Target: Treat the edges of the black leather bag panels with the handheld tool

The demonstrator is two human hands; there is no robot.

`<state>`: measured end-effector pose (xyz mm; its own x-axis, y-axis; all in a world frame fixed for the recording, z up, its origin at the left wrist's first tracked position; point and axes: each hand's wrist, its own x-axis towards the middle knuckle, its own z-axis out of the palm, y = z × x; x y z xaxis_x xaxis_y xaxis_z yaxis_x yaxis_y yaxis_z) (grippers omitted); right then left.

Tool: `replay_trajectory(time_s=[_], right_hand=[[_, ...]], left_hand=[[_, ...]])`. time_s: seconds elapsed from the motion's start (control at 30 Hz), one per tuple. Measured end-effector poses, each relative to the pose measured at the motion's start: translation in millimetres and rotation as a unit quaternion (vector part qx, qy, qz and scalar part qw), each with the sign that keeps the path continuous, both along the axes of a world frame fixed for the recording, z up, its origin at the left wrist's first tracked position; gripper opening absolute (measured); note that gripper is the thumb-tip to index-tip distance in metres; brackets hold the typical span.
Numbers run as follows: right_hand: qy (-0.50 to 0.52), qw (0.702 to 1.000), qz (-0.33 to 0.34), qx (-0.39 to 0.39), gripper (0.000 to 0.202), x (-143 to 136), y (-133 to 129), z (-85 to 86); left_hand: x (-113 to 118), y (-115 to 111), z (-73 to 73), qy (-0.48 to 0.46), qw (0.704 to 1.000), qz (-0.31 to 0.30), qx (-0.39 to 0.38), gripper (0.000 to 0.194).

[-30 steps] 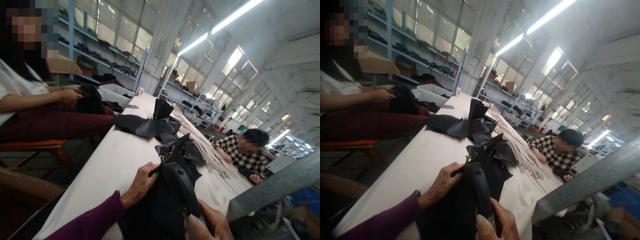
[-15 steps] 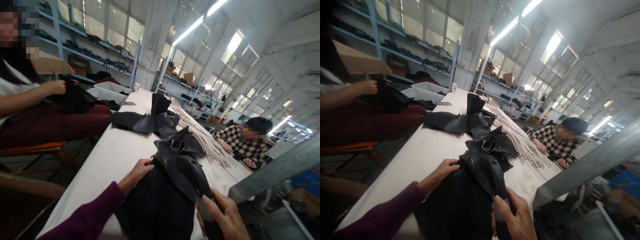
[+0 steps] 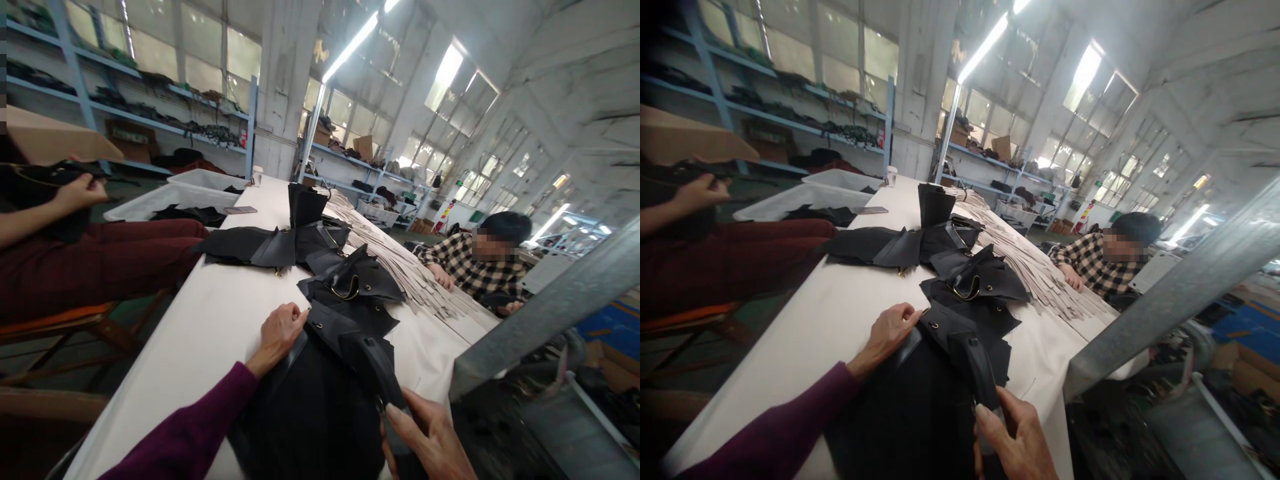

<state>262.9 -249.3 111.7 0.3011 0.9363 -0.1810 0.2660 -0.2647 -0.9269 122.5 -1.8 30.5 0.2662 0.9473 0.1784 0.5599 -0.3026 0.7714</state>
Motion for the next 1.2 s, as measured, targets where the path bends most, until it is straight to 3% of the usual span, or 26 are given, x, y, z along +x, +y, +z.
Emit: replay_trajectory(time_s=[0.1,0.23,0.33,0.77,0.97,1.1,1.2], right_hand=[[-0.011,1.0,-0.008,-0.007,0.048,3,0,-4.7],[-0.026,0.998,-0.06,-0.012,0.06,8,-1,-16.5],[-0.017,0.999,-0.048,-0.016,0.058,11,1,-26.5],[-0.004,0.999,-0.032,-0.026,0.053,5,9,-51.8],[0.026,0.999,0.031,0.002,0.042,-4,31,-31.4],[0.044,0.998,0.029,0.028,0.04,4,32,-10.9],[0.025,0.999,0.016,0.022,0.04,12,24,-5.4]], left_hand=[[8,10,-3.9,0.024,0.999,-0.012,-0.026,0.029],[11,20,-13.1,0.01,0.997,-0.073,-0.037,0.014],[8,22,-17.7,-0.008,0.993,-0.105,-0.042,0.013],[6,15,-25.3,-0.053,0.991,-0.12,-0.027,0.014],[8,7,-29.3,-0.073,0.983,-0.165,-0.019,0.014],[9,2,-29.1,-0.078,0.982,-0.17,-0.026,0.013],[8,-1,-25.2,-0.08,0.982,-0.169,-0.03,0.013]])
